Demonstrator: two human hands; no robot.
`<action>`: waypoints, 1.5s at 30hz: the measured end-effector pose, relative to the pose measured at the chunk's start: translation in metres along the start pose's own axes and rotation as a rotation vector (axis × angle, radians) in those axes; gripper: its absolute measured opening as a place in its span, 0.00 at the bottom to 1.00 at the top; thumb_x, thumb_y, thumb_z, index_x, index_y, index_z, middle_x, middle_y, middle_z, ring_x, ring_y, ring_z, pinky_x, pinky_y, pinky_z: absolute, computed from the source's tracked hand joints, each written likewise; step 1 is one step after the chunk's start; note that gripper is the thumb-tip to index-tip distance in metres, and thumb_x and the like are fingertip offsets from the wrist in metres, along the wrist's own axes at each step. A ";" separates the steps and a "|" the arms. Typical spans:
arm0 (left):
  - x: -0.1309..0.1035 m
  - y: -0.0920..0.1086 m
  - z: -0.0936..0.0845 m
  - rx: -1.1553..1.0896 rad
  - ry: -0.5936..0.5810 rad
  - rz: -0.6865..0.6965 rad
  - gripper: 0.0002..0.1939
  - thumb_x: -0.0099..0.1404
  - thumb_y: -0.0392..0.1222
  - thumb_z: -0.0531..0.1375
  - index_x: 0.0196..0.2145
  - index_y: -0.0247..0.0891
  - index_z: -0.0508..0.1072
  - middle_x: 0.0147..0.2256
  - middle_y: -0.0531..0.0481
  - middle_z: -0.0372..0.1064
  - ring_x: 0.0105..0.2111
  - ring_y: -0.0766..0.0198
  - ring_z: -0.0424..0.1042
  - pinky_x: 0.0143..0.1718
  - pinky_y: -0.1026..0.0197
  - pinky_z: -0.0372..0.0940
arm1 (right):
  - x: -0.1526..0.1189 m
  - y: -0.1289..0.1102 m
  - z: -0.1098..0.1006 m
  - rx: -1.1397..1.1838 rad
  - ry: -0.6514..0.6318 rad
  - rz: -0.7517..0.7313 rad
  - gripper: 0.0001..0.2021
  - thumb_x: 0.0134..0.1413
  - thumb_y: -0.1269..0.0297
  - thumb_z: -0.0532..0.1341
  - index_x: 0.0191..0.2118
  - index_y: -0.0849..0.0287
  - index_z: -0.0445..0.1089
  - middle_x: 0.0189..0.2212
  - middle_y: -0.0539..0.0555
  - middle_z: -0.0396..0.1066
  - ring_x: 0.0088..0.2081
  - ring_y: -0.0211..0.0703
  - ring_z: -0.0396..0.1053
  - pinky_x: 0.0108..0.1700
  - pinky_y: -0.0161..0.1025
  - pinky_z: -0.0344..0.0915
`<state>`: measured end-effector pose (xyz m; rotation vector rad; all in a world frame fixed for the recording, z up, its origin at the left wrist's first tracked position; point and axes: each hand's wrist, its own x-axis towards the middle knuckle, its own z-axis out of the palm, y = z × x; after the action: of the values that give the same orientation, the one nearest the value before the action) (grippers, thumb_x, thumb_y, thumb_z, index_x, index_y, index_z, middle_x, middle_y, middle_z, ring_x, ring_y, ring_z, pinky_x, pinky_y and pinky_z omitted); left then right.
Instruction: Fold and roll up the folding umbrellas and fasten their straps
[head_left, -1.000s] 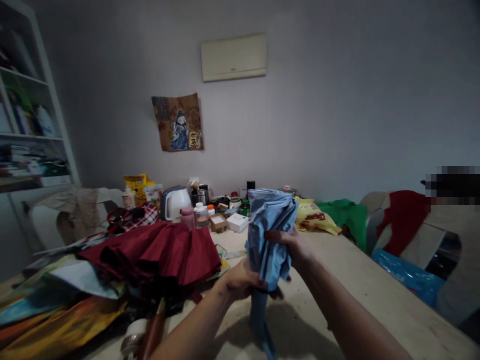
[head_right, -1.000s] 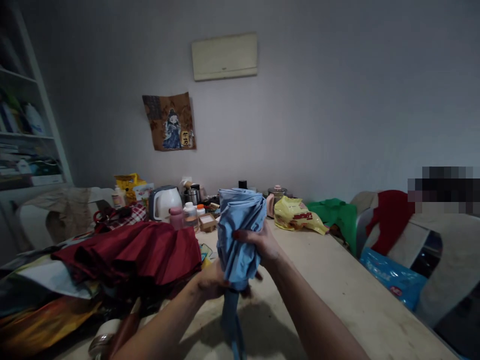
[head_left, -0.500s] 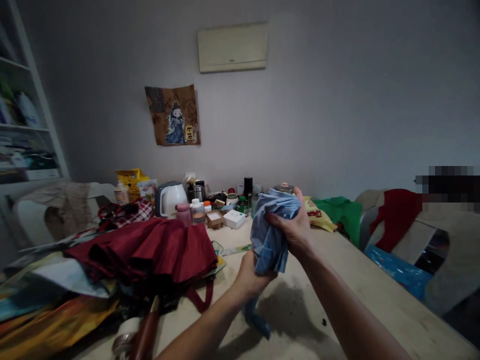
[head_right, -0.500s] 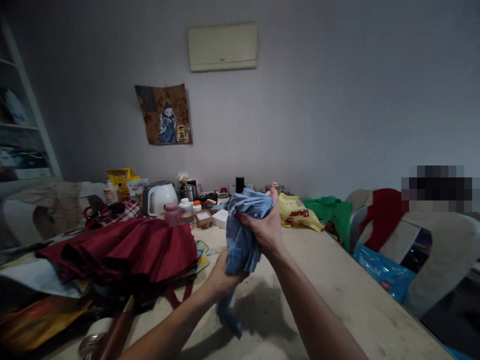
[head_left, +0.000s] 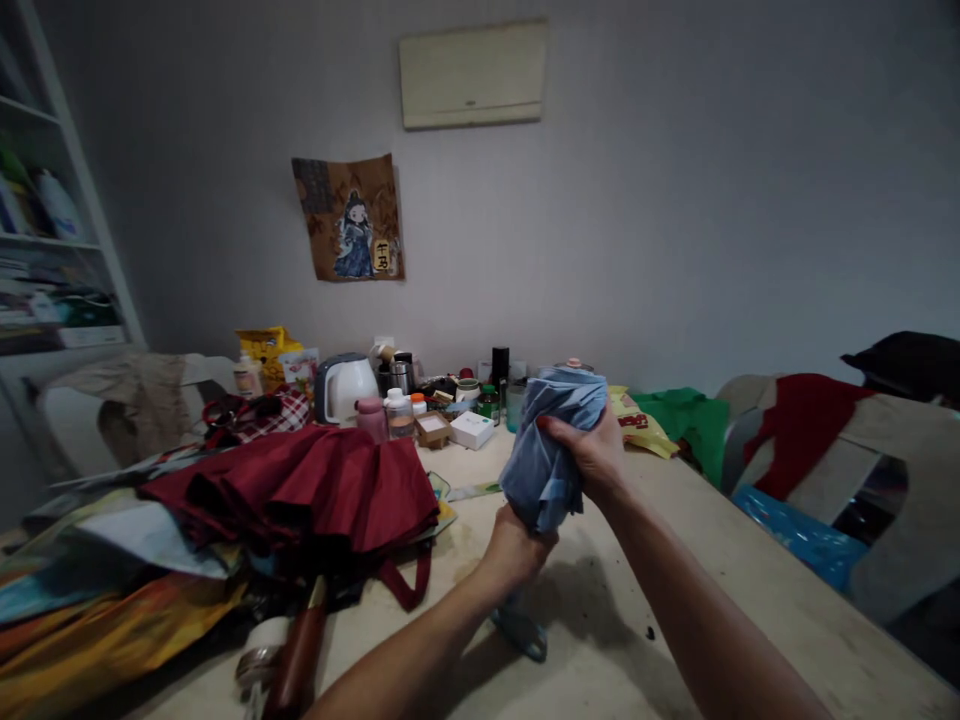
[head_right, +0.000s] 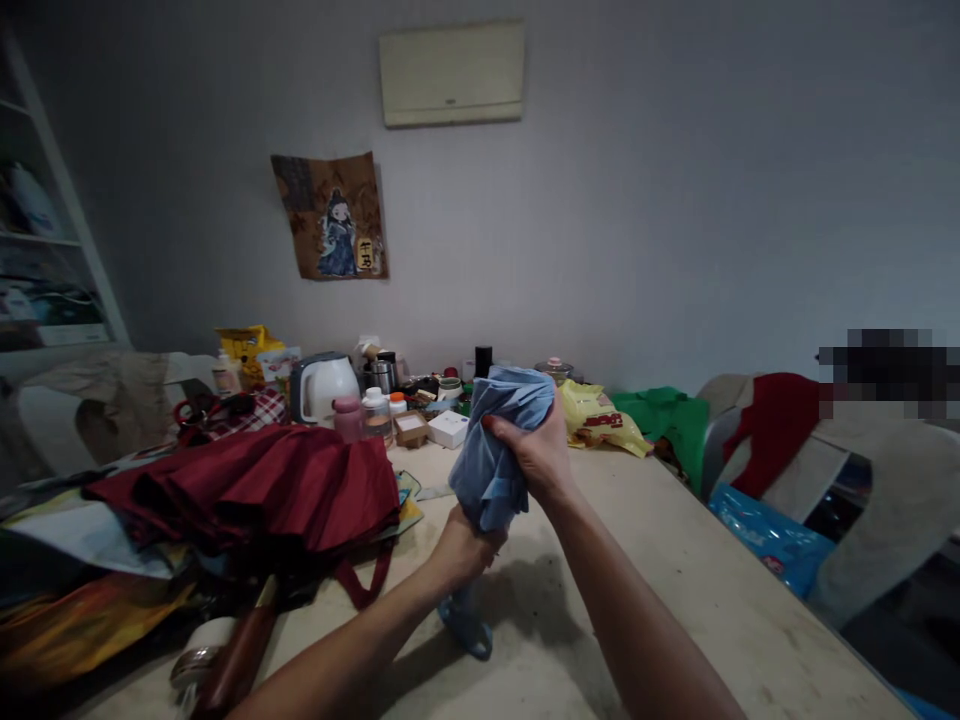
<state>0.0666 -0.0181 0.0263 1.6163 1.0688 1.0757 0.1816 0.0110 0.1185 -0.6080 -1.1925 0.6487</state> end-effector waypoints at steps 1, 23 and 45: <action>0.001 0.001 0.000 0.076 0.066 0.052 0.04 0.51 0.32 0.61 0.26 0.38 0.69 0.24 0.53 0.66 0.27 0.63 0.65 0.33 0.61 0.62 | -0.001 0.003 0.002 -0.020 0.024 -0.011 0.38 0.32 0.59 0.75 0.54 0.58 0.66 0.46 0.58 0.74 0.48 0.51 0.71 0.54 0.50 0.67; -0.011 0.001 -0.010 0.440 0.145 0.107 0.14 0.57 0.35 0.55 0.43 0.34 0.66 0.31 0.44 0.70 0.30 0.58 0.70 0.33 0.59 0.62 | 0.007 0.015 -0.002 0.113 0.173 0.212 0.32 0.24 0.63 0.76 0.44 0.58 0.73 0.35 0.53 0.76 0.34 0.46 0.72 0.40 0.45 0.73; -0.014 0.001 -0.023 0.320 -0.052 0.147 0.11 0.57 0.46 0.60 0.35 0.37 0.67 0.28 0.51 0.64 0.28 0.64 0.60 0.31 0.61 0.56 | -0.002 0.003 0.002 0.306 0.096 0.254 0.20 0.26 0.67 0.74 0.32 0.59 0.73 0.27 0.49 0.74 0.28 0.40 0.69 0.32 0.38 0.71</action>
<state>0.0415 -0.0267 0.0295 1.9924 1.1455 0.9863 0.1786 0.0114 0.1157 -0.5284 -0.9098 0.9855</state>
